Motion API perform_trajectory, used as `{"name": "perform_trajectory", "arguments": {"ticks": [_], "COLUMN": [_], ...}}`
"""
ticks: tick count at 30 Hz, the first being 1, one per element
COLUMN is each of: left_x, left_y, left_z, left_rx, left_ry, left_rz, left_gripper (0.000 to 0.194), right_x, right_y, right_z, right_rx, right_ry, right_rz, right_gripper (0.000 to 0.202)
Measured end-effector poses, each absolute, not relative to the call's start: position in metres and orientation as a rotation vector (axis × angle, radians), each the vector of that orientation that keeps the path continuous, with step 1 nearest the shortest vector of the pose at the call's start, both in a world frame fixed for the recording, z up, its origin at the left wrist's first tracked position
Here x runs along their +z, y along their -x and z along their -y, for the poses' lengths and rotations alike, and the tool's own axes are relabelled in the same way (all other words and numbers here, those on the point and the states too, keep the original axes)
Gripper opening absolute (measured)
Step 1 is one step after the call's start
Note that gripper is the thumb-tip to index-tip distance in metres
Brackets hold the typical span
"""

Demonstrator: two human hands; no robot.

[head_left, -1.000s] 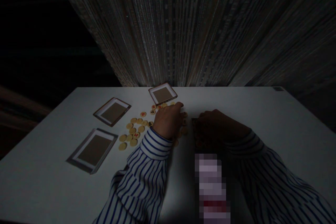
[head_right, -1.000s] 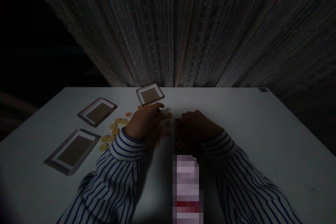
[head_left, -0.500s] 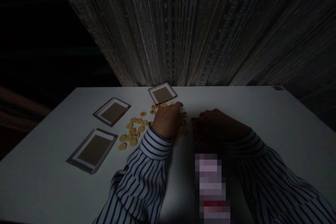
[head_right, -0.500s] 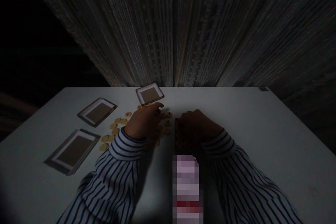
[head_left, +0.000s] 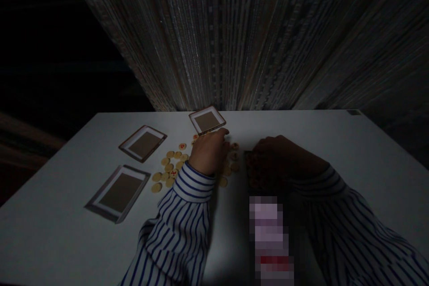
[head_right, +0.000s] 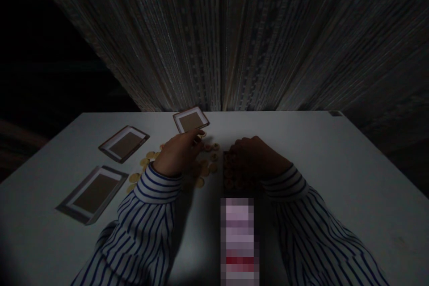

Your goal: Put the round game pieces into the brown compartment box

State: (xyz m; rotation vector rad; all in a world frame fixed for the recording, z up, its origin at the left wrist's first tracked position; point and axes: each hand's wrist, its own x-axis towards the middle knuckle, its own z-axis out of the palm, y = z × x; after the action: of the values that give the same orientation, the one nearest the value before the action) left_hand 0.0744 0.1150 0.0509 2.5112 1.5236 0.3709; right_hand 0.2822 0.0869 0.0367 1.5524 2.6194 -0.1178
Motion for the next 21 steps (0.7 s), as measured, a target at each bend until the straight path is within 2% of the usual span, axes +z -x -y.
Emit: {"name": "perform_trajectory", "arguments": {"ticks": [12, 21], "left_x": [0.066, 0.066], "left_y": [-0.049, -0.052], "left_z": [-0.128, -0.128], "left_rx": [0.464, 0.471], "left_ry": [-2.323, -2.348], "left_rz": [-1.597, -1.644], "left_gripper": [0.027, 0.021], "right_x": [0.064, 0.076], "right_y": [-0.297, -0.28], "right_z": [-0.084, -0.093], "right_rx": [0.197, 0.186], "right_ry": [-1.791, -1.778], "right_rz": [-2.88, -2.942], "right_gripper": [0.024, 0.023]}}
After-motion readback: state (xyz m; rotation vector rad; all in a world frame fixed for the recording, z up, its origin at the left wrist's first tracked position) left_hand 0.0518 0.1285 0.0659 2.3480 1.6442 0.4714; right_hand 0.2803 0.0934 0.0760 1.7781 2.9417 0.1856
